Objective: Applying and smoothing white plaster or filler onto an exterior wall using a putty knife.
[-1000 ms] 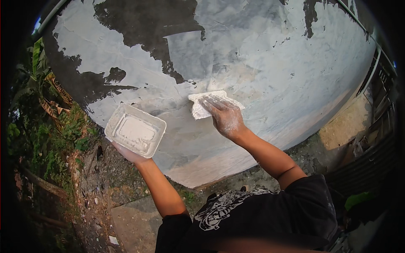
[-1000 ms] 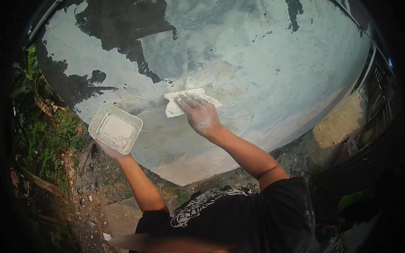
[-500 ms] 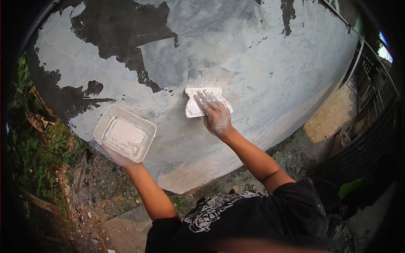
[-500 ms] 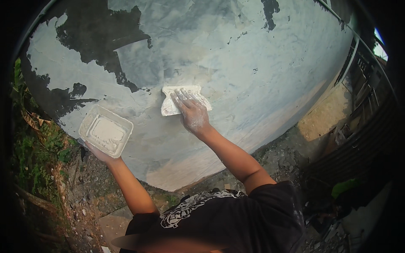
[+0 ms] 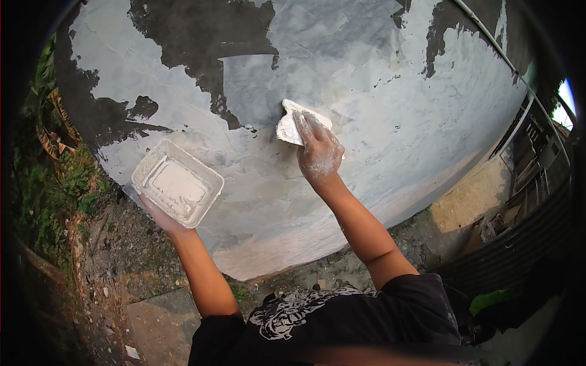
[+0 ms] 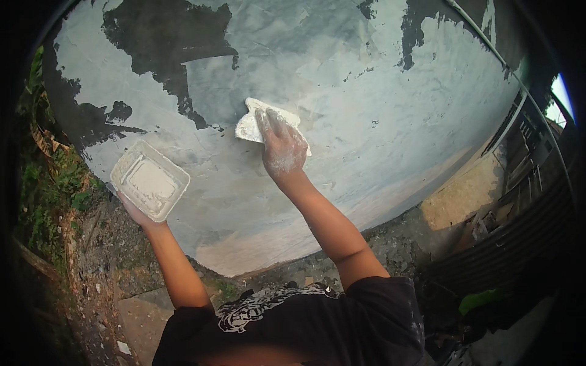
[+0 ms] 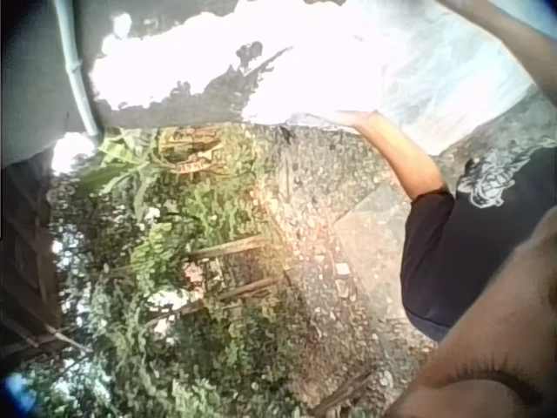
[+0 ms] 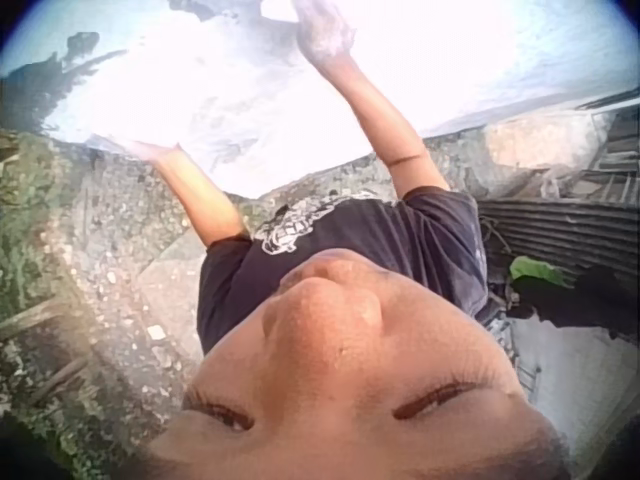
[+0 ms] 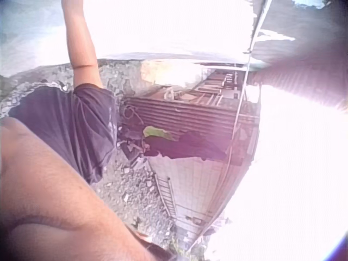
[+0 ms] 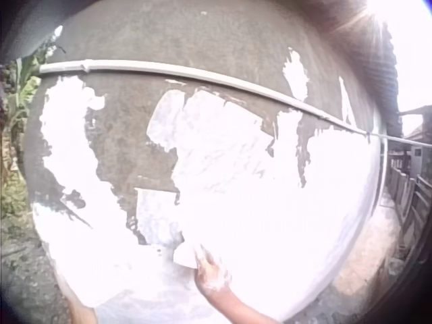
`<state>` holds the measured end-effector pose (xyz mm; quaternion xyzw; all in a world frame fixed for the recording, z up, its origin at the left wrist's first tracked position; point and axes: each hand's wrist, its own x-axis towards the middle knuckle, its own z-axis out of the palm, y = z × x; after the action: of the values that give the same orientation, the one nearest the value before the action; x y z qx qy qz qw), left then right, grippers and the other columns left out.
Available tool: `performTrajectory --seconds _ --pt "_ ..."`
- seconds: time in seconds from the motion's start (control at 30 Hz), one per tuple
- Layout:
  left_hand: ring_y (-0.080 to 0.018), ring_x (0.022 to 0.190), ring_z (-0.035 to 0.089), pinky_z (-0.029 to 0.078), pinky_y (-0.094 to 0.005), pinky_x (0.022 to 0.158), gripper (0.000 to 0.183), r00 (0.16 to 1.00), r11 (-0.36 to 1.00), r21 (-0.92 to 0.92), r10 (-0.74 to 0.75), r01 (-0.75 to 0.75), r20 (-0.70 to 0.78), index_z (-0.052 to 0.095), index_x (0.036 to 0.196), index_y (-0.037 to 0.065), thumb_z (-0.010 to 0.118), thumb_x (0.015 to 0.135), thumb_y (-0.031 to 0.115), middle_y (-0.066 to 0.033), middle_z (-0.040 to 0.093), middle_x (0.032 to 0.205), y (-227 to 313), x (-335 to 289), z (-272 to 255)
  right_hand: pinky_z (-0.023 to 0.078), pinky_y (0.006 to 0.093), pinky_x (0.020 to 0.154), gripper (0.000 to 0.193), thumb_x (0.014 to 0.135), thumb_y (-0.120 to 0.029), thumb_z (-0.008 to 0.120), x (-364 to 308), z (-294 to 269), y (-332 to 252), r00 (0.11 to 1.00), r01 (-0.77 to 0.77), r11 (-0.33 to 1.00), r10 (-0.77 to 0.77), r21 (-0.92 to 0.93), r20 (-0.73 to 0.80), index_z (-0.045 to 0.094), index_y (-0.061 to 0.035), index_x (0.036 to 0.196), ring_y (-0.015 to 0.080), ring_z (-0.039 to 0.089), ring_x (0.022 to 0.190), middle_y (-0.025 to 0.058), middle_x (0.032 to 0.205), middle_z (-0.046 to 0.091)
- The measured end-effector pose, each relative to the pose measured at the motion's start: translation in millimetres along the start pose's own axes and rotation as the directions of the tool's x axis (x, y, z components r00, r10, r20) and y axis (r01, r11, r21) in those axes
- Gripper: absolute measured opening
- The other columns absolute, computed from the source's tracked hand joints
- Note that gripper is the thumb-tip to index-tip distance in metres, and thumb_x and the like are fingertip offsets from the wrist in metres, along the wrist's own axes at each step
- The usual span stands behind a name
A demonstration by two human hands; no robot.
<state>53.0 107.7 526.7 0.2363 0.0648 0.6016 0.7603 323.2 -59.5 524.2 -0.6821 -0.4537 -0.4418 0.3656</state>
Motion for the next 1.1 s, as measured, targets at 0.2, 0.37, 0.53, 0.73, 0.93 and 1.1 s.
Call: performTrajectory --seconds 0.2,0.37,0.53,0.73,0.93,1.1 --pt "-0.0294 0.122 0.056 0.048 -0.0465 0.102 0.058 1.0 0.999 0.022 0.026 -0.026 -0.002 0.052 0.138 0.009 0.04 0.102 0.052 -0.0102 0.055 0.139 17 -7 -4 0.057 0.0417 0.084 0.058 0.075 0.003 0.063 -64 5 -69 0.947 0.043 0.961 -0.126 0.273 0.295 0.062 -0.014 0.13 0.0294 0.067 0.104 0.0085 0.123 0.067" --pt "-0.031 0.123 0.056 0.048 -0.0493 0.102 0.057 0.992 0.998 0.023 0.068 -0.066 -0.106 0.053 0.138 0.009 0.041 0.102 0.052 -0.0101 0.055 0.139 29 -12 -15 0.047 0.0471 0.102 0.058 0.076 0.002 0.06 -10 -2 -77 0.973 0.216 0.932 -0.229 0.292 0.011 0.059 -0.0045 0.134 0.0343 0.059 0.122 0.014 0.134 0.061" --pt "-0.0326 0.124 0.055 0.047 -0.053 0.103 0.057 0.986 0.997 -0.001 0.078 -0.079 -0.146 0.053 0.139 0.01 0.042 0.102 0.052 -0.0105 0.055 0.14 41 -15 -28 0.039 0.0543 0.11 0.061 0.076 0.005 0.059 -36 62 -71 0.97 0.199 0.94 -0.229 0.277 0.079 0.055 0.0009 0.137 0.038 0.054 0.129 0.0205 0.143 0.053" --pt "-0.0359 0.128 0.052 0.044 -0.0574 0.105 0.061 0.996 0.997 -0.021 0.067 -0.068 -0.065 0.051 0.142 0.01 0.04 0.101 0.054 -0.0117 0.052 0.145 52 -10 -64 0.043 0.0472 0.108 0.066 0.075 0.005 0.06 -73 39 -82 0.918 0.128 0.901 -0.266 0.415 0.294 0.052 -0.0012 0.14 0.0356 0.053 0.13 0.0194 0.143 0.053" --pt "-0.0386 0.13 0.05 0.041 -0.0612 0.106 0.06 0.942 0.969 -0.241 0.027 0.058 0.336 0.049 0.143 0.009 0.042 0.101 0.052 -0.0134 0.05 0.146 44 0 -75 0.052 0.0452 0.094 0.063 0.073 0.007 0.061 15 -12 -60 0.997 0.057 0.976 -0.067 0.211 0.04 0.057 -0.0029 0.135 0.0351 0.061 0.12 0.0184 0.132 0.062" --pt "-0.0372 0.129 0.051 0.042 -0.0589 0.106 0.06 0.928 0.947 -0.287 -0.029 0.145 0.371 0.05 0.142 0.01 0.043 0.101 0.052 -0.0127 0.051 0.145 24 1 -54 0.036 0.0515 0.113 0.07 0.08 0.006 0.057 -26 51 -38 0.978 0.049 0.975 -0.091 0.215 0.186 0.041 0.0001 0.147 0.0403 0.044 0.137 0.0238 0.151 0.041"
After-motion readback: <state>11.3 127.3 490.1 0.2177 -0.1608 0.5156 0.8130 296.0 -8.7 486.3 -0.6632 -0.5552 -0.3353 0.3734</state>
